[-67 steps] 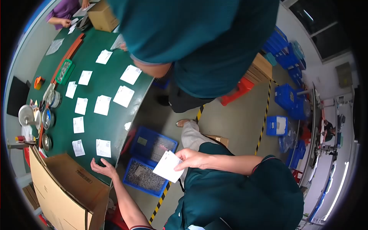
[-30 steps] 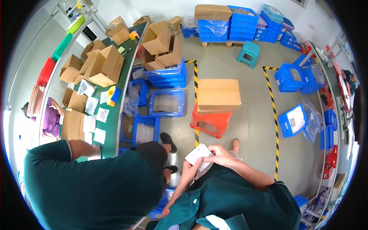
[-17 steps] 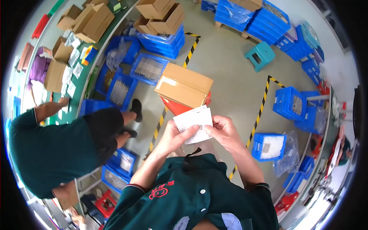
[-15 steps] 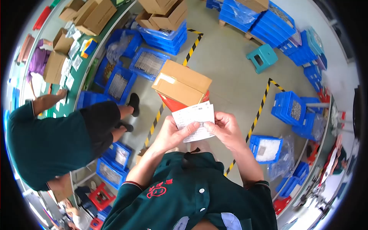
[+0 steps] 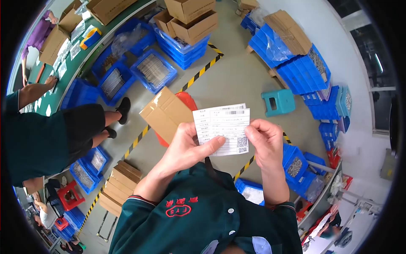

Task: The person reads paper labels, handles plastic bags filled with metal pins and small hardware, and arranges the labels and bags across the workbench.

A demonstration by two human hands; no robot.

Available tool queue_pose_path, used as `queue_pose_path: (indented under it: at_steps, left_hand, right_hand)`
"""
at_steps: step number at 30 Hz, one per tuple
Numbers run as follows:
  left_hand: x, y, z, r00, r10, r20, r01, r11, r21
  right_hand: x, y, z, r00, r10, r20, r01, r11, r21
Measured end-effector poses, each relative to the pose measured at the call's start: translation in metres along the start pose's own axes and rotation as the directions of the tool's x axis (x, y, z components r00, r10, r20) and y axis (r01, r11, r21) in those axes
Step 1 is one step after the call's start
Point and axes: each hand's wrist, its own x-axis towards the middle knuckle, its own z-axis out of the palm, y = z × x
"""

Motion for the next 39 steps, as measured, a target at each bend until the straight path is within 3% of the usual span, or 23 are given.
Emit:
queue_pose_path:
  at_steps: [5, 10, 19, 23, 28, 31, 34, 39]
  left_hand:
    - [0.056, 0.005, 0.016, 0.999, 0.049, -0.001, -0.049, 0.999, -0.015]
    - [0.108, 0.01, 0.025, 0.996, 0.01, -0.088, -0.013, 0.999, -0.031]
    - [0.243, 0.002, 0.049, 0.958, 0.048, -0.284, -0.082, 0.99, -0.111]
    - [0.271, -0.001, 0.03, 0.892, 0.02, -0.452, -0.057, 0.996, -0.068]
    - [0.258, -0.016, -0.001, 0.726, -0.048, -0.686, -0.011, 0.997, -0.082]
    - [0.247, -0.02, -0.019, 0.654, -0.051, -0.755, -0.102, 0.983, -0.155]
    - [0.247, -0.017, -0.048, 0.606, 0.001, -0.795, -0.226, 0.959, -0.171]
    - [0.262, 0.006, -0.095, 0.493, 0.1, -0.864, -0.316, 0.946, -0.071]
  right_hand:
    - [0.042, -0.02, -0.034, 1.0, -0.021, -0.017, 0.021, 0.999, -0.042]
    - [0.099, -0.025, -0.072, 0.997, -0.021, 0.075, 0.025, 0.998, -0.054]
    - [0.231, -0.036, -0.154, 0.982, 0.036, 0.185, -0.017, 0.995, -0.103]
    - [0.288, -0.019, -0.153, 0.95, 0.151, 0.275, -0.117, 0.983, -0.138]
    - [0.332, 0.014, -0.112, 0.811, 0.281, 0.513, -0.189, 0.956, -0.226]
    - [0.355, 0.02, -0.078, 0.711, 0.335, 0.618, -0.087, 0.914, -0.396]
    - [0.382, 0.023, -0.042, 0.674, 0.195, 0.713, 0.141, 0.913, -0.384]
    - [0.425, 0.011, 0.015, 0.628, 0.051, 0.777, 0.33, 0.886, -0.325]
